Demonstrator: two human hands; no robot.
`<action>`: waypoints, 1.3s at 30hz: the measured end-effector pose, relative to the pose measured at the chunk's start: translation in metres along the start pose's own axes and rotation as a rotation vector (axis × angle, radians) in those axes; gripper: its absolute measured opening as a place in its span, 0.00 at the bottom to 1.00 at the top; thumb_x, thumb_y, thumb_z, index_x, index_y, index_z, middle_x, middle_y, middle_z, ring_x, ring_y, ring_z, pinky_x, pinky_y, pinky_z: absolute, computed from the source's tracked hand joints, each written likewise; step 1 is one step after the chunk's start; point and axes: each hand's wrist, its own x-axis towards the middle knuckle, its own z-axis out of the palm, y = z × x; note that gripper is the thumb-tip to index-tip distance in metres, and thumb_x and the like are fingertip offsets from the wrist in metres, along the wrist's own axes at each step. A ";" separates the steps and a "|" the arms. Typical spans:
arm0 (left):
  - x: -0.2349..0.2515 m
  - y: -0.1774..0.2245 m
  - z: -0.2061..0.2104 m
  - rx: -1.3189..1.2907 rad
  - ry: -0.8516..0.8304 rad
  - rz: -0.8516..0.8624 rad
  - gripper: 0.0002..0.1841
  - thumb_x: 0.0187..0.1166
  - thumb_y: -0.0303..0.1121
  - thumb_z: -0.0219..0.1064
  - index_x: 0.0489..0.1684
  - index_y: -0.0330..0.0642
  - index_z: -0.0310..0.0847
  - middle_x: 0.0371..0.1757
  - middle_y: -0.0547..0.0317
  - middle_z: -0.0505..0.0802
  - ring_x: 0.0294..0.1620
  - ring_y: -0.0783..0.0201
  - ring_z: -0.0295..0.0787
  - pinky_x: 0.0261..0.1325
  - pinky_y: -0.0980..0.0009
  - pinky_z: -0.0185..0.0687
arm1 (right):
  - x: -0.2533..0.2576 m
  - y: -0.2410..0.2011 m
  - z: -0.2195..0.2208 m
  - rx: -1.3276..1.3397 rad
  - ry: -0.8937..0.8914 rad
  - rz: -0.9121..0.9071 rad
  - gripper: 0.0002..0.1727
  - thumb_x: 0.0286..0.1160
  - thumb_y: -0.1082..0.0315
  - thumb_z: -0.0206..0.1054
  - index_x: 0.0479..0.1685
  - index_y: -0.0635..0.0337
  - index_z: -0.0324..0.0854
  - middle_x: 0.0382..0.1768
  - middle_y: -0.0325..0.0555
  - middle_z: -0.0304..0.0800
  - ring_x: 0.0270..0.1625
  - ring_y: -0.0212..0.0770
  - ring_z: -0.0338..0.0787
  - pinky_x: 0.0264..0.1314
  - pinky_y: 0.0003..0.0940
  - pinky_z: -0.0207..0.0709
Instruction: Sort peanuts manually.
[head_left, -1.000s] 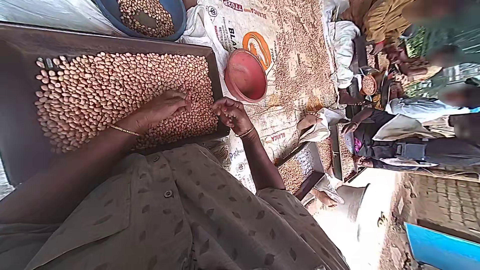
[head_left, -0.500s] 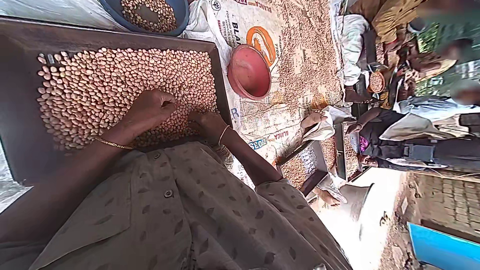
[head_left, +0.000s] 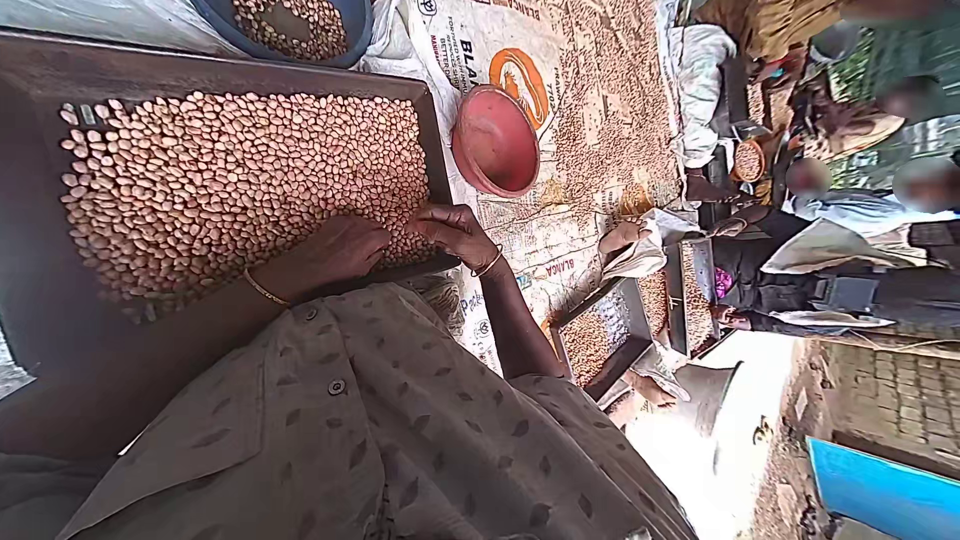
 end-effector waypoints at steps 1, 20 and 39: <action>0.000 0.002 0.000 0.013 -0.017 -0.009 0.07 0.82 0.29 0.65 0.37 0.33 0.86 0.37 0.42 0.91 0.42 0.41 0.92 0.44 0.44 0.83 | 0.001 0.001 0.004 -0.151 -0.041 0.001 0.08 0.79 0.75 0.64 0.40 0.69 0.89 0.30 0.35 0.89 0.27 0.18 0.78 0.32 0.16 0.73; -0.022 -0.028 -0.059 -1.375 0.637 -0.609 0.16 0.89 0.30 0.41 0.37 0.56 0.74 0.33 0.75 0.86 0.27 0.79 0.80 0.29 0.84 0.76 | 0.024 -0.011 0.050 -0.966 -0.453 0.342 0.14 0.86 0.65 0.61 0.55 0.67 0.85 0.49 0.64 0.92 0.57 0.65 0.91 0.61 0.66 0.78; 0.020 0.005 0.000 -0.047 0.013 -0.044 0.01 0.77 0.24 0.69 0.38 0.36 0.84 0.32 0.45 0.90 0.36 0.41 0.91 0.37 0.43 0.83 | -0.021 0.008 0.011 -0.202 0.235 0.032 0.10 0.84 0.71 0.61 0.37 0.64 0.85 0.24 0.35 0.81 0.24 0.24 0.75 0.30 0.22 0.71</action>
